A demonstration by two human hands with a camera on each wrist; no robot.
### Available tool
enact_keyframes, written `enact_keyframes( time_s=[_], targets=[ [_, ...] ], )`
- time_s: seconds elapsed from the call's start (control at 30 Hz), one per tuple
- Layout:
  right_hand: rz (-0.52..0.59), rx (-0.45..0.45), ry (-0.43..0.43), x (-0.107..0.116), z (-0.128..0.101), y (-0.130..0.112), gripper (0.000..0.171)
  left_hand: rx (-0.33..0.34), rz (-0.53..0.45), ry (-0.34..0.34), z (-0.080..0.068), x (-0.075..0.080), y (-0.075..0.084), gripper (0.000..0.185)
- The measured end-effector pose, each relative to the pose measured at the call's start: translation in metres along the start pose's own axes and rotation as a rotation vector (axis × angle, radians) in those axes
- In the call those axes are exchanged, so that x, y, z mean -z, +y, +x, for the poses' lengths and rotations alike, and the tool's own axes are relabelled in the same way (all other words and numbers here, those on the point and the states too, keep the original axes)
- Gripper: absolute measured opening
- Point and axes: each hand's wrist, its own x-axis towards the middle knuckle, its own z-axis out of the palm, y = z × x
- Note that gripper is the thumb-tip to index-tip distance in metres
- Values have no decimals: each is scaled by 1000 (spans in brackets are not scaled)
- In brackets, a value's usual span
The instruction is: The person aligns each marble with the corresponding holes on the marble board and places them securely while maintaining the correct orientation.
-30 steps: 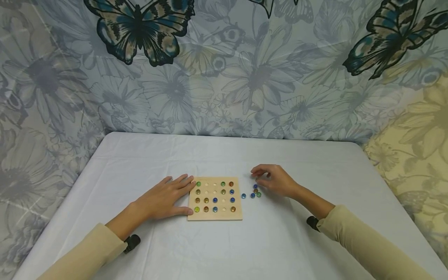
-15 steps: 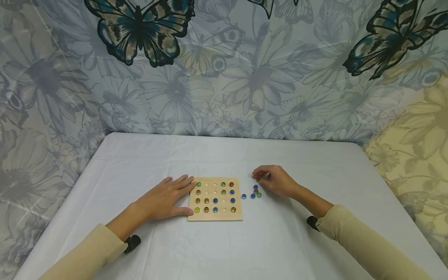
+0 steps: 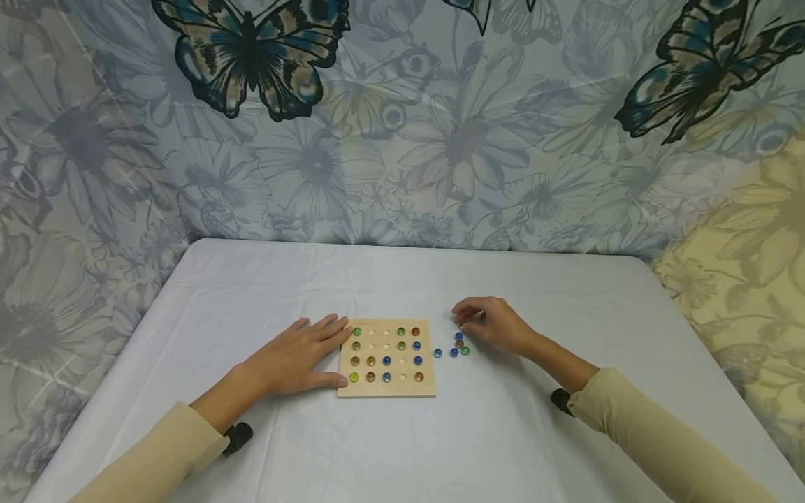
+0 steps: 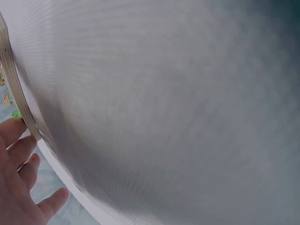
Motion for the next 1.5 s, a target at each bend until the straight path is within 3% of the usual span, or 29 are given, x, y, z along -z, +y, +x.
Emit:
enact_keyframes(
  time_s=[0.5,1.07,1.5],
  targets=[
    [94,128,-35,-13,0,-35,26,-6,0,0,-1,1,0,88],
    [188,169,-134,-38,6,-60,27,-3,0,-8,0,1,0,88],
    [176,204,-179,-54,9,-69,28,-5,2,-8,0,2,1,88]
  ],
)
